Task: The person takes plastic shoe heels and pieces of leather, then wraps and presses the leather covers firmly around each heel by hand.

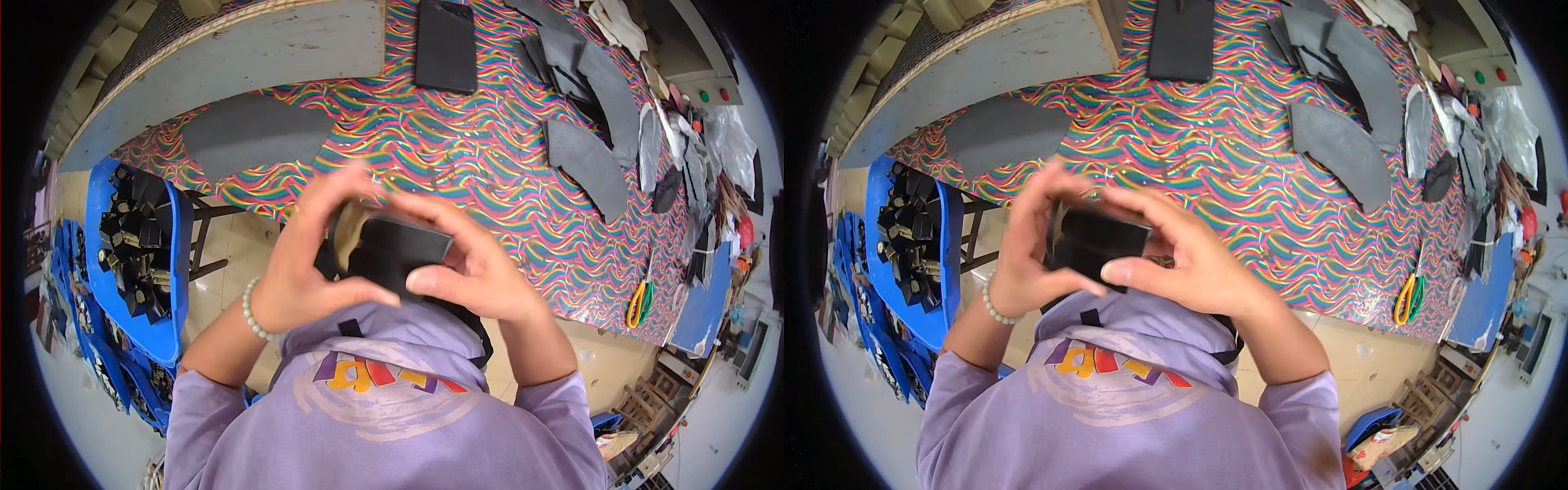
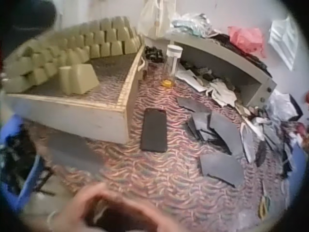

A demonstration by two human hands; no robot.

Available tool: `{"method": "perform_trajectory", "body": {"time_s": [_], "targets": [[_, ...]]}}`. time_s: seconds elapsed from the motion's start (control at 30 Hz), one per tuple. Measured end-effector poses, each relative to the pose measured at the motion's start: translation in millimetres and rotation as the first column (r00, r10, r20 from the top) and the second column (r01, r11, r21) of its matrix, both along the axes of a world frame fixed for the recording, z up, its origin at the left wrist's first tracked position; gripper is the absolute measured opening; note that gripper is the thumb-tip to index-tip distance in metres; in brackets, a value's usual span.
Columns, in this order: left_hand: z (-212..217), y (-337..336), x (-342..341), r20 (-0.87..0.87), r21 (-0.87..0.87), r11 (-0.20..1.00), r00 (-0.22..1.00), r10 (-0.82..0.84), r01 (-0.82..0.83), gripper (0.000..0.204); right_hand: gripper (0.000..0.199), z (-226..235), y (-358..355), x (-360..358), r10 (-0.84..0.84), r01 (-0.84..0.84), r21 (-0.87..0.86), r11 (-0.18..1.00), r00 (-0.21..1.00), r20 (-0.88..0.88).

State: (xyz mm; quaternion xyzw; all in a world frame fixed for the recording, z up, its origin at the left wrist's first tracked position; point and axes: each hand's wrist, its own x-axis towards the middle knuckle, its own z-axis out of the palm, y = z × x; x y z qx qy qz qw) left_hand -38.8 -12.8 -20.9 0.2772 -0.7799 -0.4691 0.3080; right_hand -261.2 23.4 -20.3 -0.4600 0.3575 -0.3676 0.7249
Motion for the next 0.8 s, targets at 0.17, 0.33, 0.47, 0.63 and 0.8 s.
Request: {"method": "perform_trajectory", "body": {"time_s": [0.17, 0.33, 0.47, 0.63, 0.8], "targets": [[-9.3, 10.4, -25.3, -0.509, 0.653, 0.747, 0.801, 0.314, 0.123, 0.094, 0.089, -22.3, 4.0, 27.6, -0.281, 0.217, -0.415, 0.883, 0.955, -0.099], [-2.3, 6.5, -35.5, -0.369, 0.741, 0.672, 0.83, 0.419, -0.01, 0.047, 0.098, -28.4, 9.5, 35.7, -0.382, 0.169, -0.551, 0.817, 0.875, -0.298], [-18.1, 7.2, -32.6, -0.187, 0.072, 0.989, 0.973, 0.138, -0.127, 0.055, 0.087, -27.8, 8.6, 22.1, -0.234, 0.209, -0.26, 0.943, 0.97, -0.07], [-24.4, 5.6, -22.7, -0.014, -0.12, 0.99, 0.998, 0.069, -0.07, 0.074, 0.079, -18.7, 12.4, 18.5, -0.162, 0.163, -0.001, 0.987, 0.982, 0.097], [-13.1, -1.3, -21.9, 0.01, -0.128, 0.992, 1.0, 0.014, -0.013, 0.071, 0.067, -23.9, 12.6, 25.3, -0.163, 0.167, -0.016, 0.986, 0.974, 0.155]]}}
